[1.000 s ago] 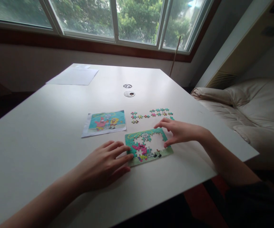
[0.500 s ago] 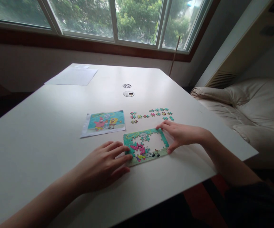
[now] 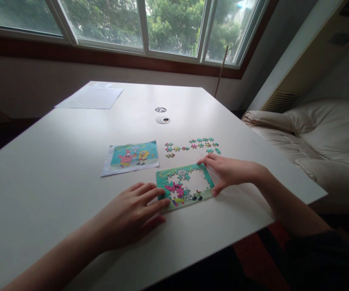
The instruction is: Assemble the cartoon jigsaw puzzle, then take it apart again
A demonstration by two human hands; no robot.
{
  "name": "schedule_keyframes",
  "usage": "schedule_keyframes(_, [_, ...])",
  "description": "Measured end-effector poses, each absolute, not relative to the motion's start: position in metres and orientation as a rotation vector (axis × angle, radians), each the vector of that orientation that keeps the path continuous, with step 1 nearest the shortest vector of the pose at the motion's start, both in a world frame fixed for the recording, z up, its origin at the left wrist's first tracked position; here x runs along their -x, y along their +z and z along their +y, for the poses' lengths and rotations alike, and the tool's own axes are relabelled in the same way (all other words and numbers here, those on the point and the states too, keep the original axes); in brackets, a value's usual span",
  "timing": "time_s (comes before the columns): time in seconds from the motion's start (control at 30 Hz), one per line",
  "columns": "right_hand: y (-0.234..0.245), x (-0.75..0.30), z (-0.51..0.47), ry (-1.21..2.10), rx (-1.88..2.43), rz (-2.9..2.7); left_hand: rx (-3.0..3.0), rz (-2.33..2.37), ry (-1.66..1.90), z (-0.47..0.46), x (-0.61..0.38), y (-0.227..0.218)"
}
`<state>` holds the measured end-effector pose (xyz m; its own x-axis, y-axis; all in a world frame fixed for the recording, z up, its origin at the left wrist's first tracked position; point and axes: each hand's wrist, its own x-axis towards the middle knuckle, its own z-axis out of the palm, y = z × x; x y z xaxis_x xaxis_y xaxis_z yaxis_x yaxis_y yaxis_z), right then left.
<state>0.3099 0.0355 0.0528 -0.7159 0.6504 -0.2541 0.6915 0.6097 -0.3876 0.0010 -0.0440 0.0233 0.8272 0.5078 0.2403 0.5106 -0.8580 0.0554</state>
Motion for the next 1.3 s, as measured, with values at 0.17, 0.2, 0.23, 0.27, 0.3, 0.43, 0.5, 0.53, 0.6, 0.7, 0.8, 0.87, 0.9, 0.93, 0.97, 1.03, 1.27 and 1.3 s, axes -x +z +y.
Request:
schedule_keyframes(0.17, [0.054,-0.31,0.035,-0.734,-1.146,2.744,2.976,-0.827,-0.395,-0.046,-0.004,0.024])
schedule_keyframes(0.2, [0.054,-0.31,0.036,-0.733,-1.148,2.743,2.971,-0.825,-0.391,-0.047,-0.004,0.024])
schedule_keyframes(0.23, [0.054,-0.309,0.036,-0.728,-1.15,2.742,2.967,-0.822,-0.383,-0.047,-0.004,0.024])
schedule_keyframes(0.27, [0.054,-0.309,0.036,-0.723,-1.151,2.739,2.961,-0.819,-0.374,-0.047,-0.005,0.023])
schedule_keyframes(0.3, [0.054,-0.309,0.036,-0.718,-1.152,2.735,2.955,-0.817,-0.366,-0.047,-0.005,0.023])
schedule_keyframes(0.43, [0.054,-0.31,0.035,-0.713,-1.153,2.735,2.938,-0.822,-0.359,-0.047,-0.005,0.022])
schedule_keyframes(0.5, [0.054,-0.31,0.035,-0.712,-1.146,2.747,2.934,-0.827,-0.368,-0.048,-0.004,0.021])
schedule_keyframes(0.53, [0.054,-0.31,0.036,-0.711,-1.137,2.757,2.931,-0.83,-0.371,-0.048,-0.004,0.021])
schedule_keyframes(0.6, [0.054,-0.31,0.04,-0.71,-1.107,2.794,2.931,-0.832,-0.369,-0.049,-0.003,0.02])
schedule_keyframes(0.7, [0.049,-0.308,0.052,-0.637,-1.172,2.906,2.949,-0.829,-0.362,-0.049,-0.003,0.021])
schedule_keyframes(0.8, [0.037,-0.304,0.067,-0.407,-1.416,3.01,2.978,-0.834,-0.371,-0.047,-0.002,0.022])
schedule_keyframes(0.87, [0.028,-0.3,0.077,-0.267,-1.551,3.034,2.998,-0.85,-0.38,-0.046,-0.002,0.023])
schedule_keyframes(0.9, [0.025,-0.299,0.08,-0.221,-1.594,3.035,3.007,-0.862,-0.381,-0.046,-0.002,0.024])
schedule_keyframes(0.93, [0.022,-0.297,0.083,-0.189,-1.623,3.029,3.013,-0.869,-0.385,-0.045,-0.002,0.024])
schedule_keyframes(0.97, [0.02,-0.296,0.085,-0.168,-1.641,3.019,3.018,-0.874,-0.388,-0.045,-0.002,0.025])
schedule_keyframes(1.03, [0.018,-0.294,0.088,-0.16,-1.654,3.005,3.02,-0.883,-0.401,-0.045,-0.002,0.025])
schedule_keyframes(1.27, [0.02,-0.298,0.093,-0.236,-1.651,3.023,3.032,-0.891,-0.384,-0.045,-0.004,0.025])
schedule_keyframes(1.3, [0.021,-0.298,0.094,-0.262,-1.644,3.022,3.034,-0.891,-0.381,-0.045,-0.003,0.025])
